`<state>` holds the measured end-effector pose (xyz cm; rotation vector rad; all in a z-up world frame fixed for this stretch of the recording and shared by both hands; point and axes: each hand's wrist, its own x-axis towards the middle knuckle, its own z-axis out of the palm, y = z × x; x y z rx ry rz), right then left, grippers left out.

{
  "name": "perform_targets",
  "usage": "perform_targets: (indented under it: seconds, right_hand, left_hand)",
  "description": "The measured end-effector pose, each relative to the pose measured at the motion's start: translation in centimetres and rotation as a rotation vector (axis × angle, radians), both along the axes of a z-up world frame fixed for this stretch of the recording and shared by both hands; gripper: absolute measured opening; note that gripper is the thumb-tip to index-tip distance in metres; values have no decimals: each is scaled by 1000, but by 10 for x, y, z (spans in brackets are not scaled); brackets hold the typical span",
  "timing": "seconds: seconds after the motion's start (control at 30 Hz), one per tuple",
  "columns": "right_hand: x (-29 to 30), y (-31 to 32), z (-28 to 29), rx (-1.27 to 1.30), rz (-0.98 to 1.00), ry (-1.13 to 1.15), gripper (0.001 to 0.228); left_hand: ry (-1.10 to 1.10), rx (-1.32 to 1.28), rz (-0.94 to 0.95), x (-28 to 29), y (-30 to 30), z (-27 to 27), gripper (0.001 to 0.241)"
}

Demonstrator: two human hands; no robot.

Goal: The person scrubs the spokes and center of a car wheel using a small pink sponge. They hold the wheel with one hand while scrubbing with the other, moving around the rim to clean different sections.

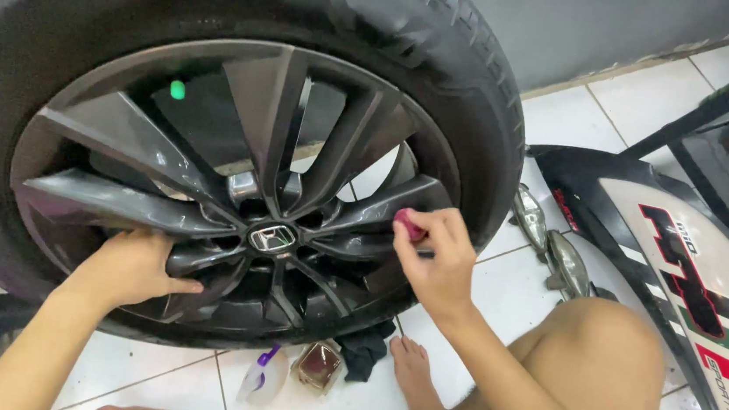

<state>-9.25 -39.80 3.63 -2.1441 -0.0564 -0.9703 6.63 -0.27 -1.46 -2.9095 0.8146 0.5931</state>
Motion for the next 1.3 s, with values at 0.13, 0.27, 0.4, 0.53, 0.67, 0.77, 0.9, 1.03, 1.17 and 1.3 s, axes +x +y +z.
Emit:
perform_targets:
  seconds: [0.13, 0.27, 0.4, 0.53, 0.67, 0.77, 0.9, 1.03, 1.17, 1.3]
  right_hand:
    - [4, -9, 6, 148, -294, 26, 9]
    - [5, -4, 3, 163, -165, 43, 18]
    - [5, -25, 5, 110, -276, 17, 17]
    - [0, -24, -3, 1, -217, 60, 14]
    - [3, -17, -10, 34, -237, 9, 16]
    - [7, -13, -3, -44, -100, -23, 16]
    - [8, -12, 12, 128, -235, 36, 13]
    - [11, -9, 3, -53, 60, 1, 19]
    - [1, -3, 10, 72, -160, 37, 16]
    - [7, -7, 10, -48, -35, -34, 14]
  left_hand:
    - [13, 53, 17, -5, -9, 17, 105]
    - [148, 229, 90, -8, -45, 76, 97]
    - [251, 227, 158, -19, -70, 117, 105]
    - [330, 238, 143, -16, -79, 123, 109]
    - [338, 250, 153, -17, -81, 135, 108]
    - [296, 163, 179, -9, -59, 92, 98]
    - [225, 100, 187, -6, -42, 62, 99]
    - [170, 67, 183, -5, -43, 60, 95]
    - [58, -35, 104, -12, -30, 44, 87]
    - [-11, -15, 117, -7, -25, 32, 81]
